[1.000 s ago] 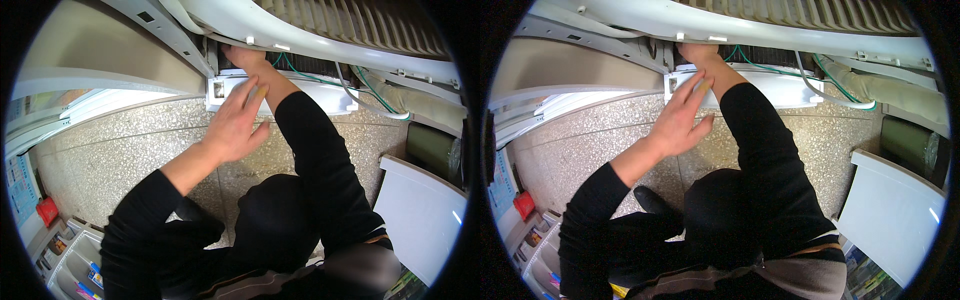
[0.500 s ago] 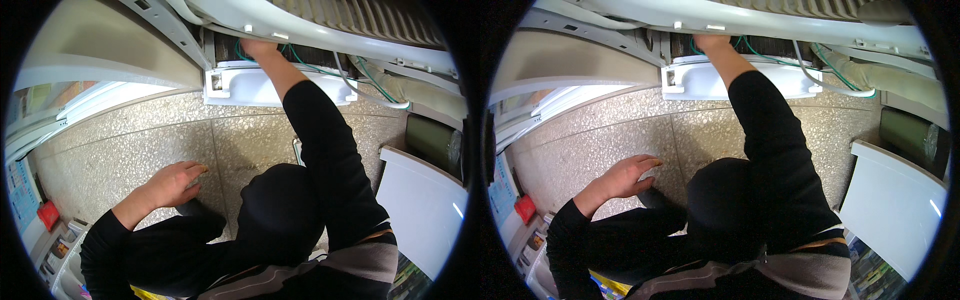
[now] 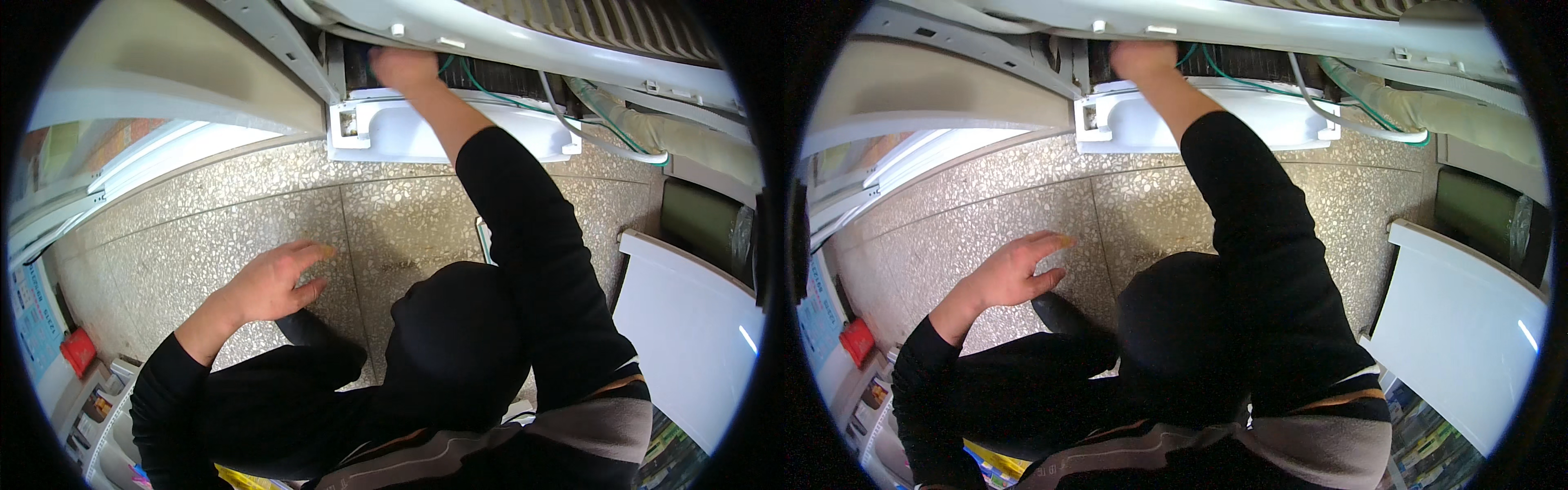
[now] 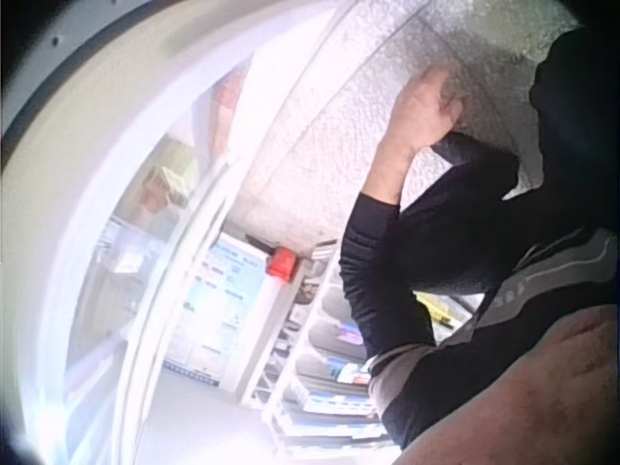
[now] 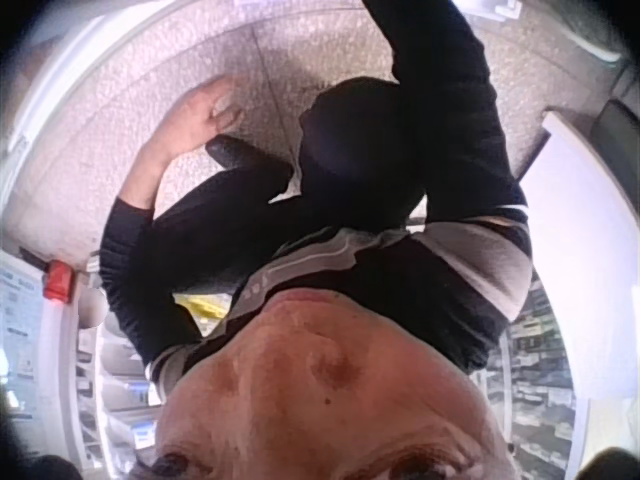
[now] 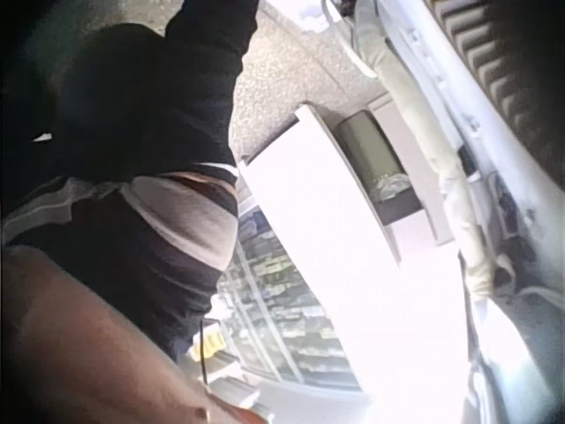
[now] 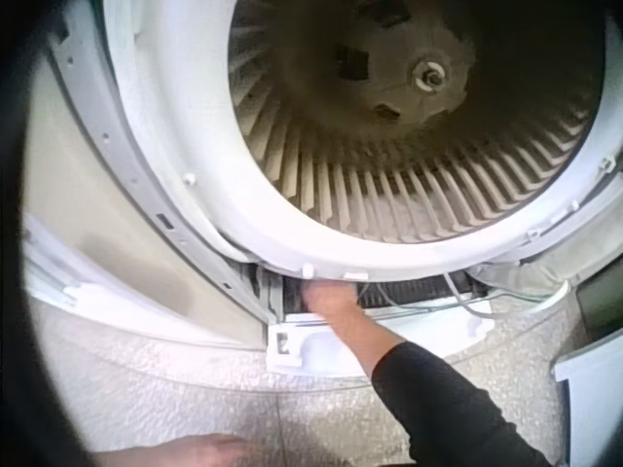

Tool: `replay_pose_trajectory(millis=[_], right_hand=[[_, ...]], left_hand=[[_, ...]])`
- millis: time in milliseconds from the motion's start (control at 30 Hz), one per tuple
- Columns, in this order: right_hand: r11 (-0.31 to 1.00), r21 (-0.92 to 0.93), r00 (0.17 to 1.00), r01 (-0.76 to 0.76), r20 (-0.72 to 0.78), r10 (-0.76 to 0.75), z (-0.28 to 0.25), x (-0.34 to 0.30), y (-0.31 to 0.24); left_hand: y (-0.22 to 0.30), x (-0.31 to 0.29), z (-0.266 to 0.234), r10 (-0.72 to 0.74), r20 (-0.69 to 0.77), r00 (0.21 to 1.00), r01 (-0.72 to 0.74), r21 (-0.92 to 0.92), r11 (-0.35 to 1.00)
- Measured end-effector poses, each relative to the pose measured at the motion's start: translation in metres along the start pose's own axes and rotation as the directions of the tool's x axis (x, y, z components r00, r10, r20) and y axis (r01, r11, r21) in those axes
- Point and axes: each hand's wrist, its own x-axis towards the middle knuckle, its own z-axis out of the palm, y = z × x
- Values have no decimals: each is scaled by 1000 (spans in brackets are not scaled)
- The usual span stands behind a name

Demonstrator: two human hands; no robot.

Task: The person kneels on the floor and wipes the interior components of a disassembled white appliance with a blue cloth. They clean the plastic housing, internal fan, and surrounding areas, then place the cloth on the floor.

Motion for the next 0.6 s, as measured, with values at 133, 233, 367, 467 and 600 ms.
replay_pose_trajectory(millis=[133,233,367,467,600], right_hand=[[959,249,921,136,324,-215,-21,-23,4],[976,19,903,218,376,-209,-36,-23,10],[996,-21,995,-83,62,84,-20,-5,-11],[998,42,988,45,144,-50,-8,-13,-15],[915,135,861,379,311,-403,-20,-22,14]], left_hand=[[1,6,-5,2,54,999,-5,53,999],[1,9,-9,43,-43,998,-42,21,999],[-2,7,-9,6,-32,999,-6,-10,1000],[-1,7,-8,3,26,1000,-2,-15,1000],[1,13,-14,-7,40,999,7,-3,1000]])
